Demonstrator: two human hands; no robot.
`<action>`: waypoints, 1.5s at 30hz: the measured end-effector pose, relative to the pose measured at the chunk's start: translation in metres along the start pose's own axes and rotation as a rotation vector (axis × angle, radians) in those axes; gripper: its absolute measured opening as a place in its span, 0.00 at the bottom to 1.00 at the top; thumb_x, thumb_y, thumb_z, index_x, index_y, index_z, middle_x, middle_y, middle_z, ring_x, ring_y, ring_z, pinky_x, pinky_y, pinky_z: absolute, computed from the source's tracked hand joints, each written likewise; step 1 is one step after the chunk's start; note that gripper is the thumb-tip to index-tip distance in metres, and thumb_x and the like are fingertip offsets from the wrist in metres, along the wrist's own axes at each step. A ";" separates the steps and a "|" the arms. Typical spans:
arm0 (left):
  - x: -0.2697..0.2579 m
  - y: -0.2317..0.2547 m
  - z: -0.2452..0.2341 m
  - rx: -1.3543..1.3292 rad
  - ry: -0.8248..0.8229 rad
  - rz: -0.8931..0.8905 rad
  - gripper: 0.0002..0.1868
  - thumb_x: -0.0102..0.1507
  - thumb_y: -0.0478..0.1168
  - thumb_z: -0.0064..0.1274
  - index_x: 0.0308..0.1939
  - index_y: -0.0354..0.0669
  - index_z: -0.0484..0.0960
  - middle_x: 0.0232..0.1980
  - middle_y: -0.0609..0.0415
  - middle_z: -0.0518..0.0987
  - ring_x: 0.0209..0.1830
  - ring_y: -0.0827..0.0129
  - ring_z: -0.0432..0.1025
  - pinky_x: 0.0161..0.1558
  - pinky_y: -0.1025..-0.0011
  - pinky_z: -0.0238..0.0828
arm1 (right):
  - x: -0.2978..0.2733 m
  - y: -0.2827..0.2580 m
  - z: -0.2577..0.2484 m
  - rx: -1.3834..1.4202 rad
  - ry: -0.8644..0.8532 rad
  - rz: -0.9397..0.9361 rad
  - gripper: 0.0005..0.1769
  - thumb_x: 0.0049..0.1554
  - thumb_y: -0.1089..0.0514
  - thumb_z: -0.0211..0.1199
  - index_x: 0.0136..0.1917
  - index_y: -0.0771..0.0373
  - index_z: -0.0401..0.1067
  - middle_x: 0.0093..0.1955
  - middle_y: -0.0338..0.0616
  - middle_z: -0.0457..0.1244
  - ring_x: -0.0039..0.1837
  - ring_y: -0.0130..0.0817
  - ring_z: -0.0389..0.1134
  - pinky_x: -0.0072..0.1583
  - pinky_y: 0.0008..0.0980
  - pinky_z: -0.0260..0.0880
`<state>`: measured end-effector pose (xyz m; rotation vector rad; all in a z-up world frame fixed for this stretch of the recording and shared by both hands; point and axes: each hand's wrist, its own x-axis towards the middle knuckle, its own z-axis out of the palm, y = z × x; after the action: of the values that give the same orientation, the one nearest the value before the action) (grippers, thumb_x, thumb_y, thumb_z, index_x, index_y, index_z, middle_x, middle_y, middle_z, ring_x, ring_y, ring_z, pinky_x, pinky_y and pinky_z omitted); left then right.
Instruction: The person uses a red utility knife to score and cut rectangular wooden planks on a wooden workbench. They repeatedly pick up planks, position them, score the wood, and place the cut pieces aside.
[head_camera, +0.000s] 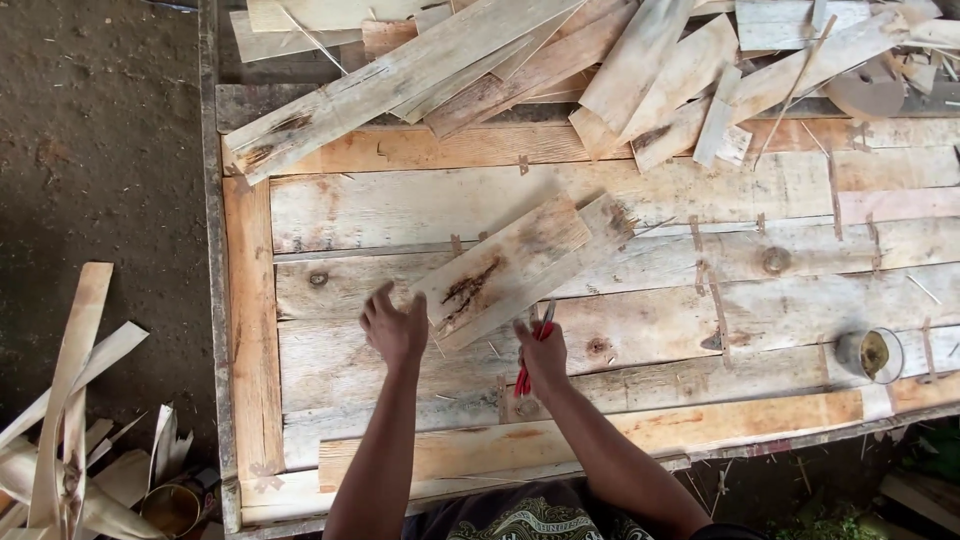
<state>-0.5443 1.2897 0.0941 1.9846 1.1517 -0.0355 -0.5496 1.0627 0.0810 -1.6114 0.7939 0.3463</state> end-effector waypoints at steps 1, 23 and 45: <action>0.008 0.009 0.002 0.000 -0.002 0.002 0.32 0.56 0.59 0.57 0.64 0.59 0.77 0.66 0.55 0.72 0.70 0.52 0.61 0.64 0.42 0.63 | 0.010 -0.008 0.007 0.002 0.002 -0.001 0.25 0.55 0.51 0.76 0.54 0.65 0.66 0.29 0.45 0.59 0.25 0.34 0.62 0.28 0.34 0.61; 0.222 0.201 0.109 -1.046 -0.236 -0.198 0.27 0.59 0.46 0.60 0.58 0.38 0.76 0.55 0.46 0.71 0.54 0.59 0.68 0.50 0.59 0.70 | 0.124 -0.186 0.143 0.233 -0.214 -0.215 0.15 0.62 0.57 0.67 0.60 0.62 0.69 0.42 0.43 0.65 0.30 0.27 0.63 0.31 0.24 0.66; 0.064 0.126 0.061 -0.736 -0.341 0.130 0.23 0.53 0.34 0.61 0.53 0.39 0.82 0.60 0.47 0.69 0.69 0.51 0.64 0.73 0.39 0.54 | 0.127 -0.124 0.105 0.448 -0.195 -0.052 0.26 0.58 0.41 0.73 0.62 0.53 0.69 0.54 0.47 0.70 0.35 0.34 0.66 0.34 0.28 0.67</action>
<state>-0.3932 1.2644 0.1080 1.3241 0.6740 0.1007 -0.3547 1.1274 0.0718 -1.1566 0.6256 0.2611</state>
